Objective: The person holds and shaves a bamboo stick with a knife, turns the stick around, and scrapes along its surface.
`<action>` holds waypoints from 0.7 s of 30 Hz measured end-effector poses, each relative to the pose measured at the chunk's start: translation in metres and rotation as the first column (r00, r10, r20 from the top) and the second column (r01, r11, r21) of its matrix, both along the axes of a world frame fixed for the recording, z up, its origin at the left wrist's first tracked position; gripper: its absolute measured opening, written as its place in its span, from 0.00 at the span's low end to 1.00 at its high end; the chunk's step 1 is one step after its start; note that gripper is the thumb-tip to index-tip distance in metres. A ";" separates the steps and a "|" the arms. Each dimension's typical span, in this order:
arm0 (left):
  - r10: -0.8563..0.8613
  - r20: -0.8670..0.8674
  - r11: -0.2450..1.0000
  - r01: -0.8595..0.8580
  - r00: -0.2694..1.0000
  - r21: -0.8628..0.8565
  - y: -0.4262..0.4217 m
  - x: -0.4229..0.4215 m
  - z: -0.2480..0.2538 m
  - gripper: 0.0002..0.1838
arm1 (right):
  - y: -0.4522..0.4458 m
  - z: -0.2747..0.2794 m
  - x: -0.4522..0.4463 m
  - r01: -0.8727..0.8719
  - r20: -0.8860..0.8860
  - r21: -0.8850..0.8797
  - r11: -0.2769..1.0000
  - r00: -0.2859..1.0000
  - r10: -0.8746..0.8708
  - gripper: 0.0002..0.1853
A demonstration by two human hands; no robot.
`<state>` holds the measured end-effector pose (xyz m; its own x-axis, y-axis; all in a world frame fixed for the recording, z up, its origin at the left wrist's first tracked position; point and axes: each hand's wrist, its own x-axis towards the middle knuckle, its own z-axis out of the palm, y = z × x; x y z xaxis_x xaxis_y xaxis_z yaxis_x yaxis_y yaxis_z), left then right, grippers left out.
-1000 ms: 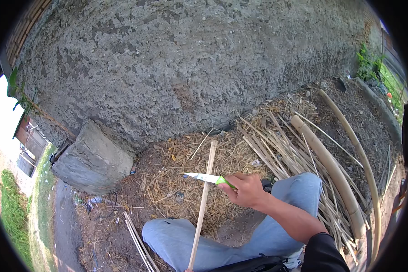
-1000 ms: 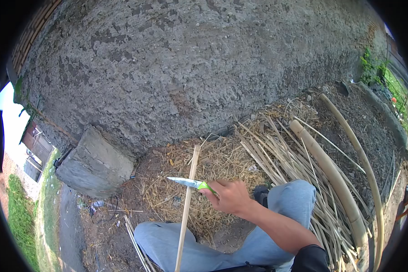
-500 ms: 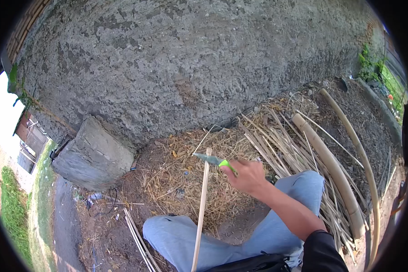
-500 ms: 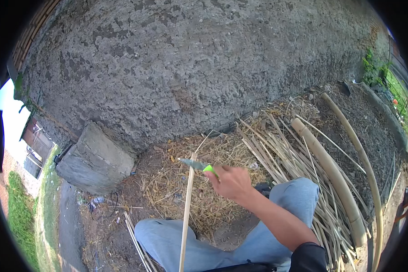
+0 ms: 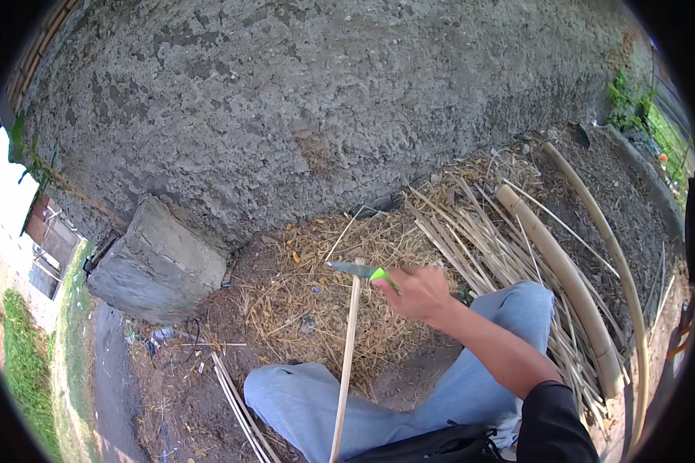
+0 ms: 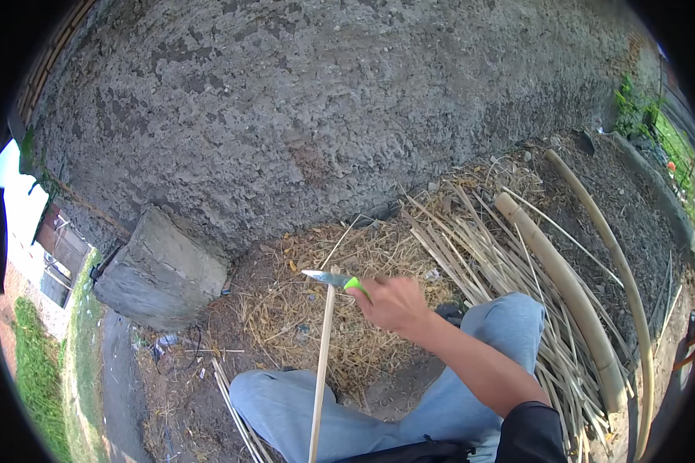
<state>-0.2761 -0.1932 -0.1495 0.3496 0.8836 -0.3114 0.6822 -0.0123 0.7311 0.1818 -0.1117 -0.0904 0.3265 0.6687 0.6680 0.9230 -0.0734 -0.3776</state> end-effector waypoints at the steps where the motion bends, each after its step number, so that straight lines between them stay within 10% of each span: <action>1: -0.005 -0.004 1.000 0.005 1.000 -0.004 0.000 0.000 0.002 0.33 | 0.001 -0.003 0.014 0.000 -0.015 -0.017 1.000 1.000 0.000 0.21; 11: 0.030 0.104 0.996 -0.020 0.994 -0.091 0.003 -0.015 -0.013 0.34 | -0.016 0.005 0.011 0.153 -0.421 -0.081 0.985 0.890 -0.172 0.19; 21: -0.034 -0.100 0.999 0.032 0.994 -0.025 0.002 -0.007 -0.017 0.32 | -0.019 0.004 -0.013 -0.059 -0.079 0.106 0.993 0.995 0.067 0.17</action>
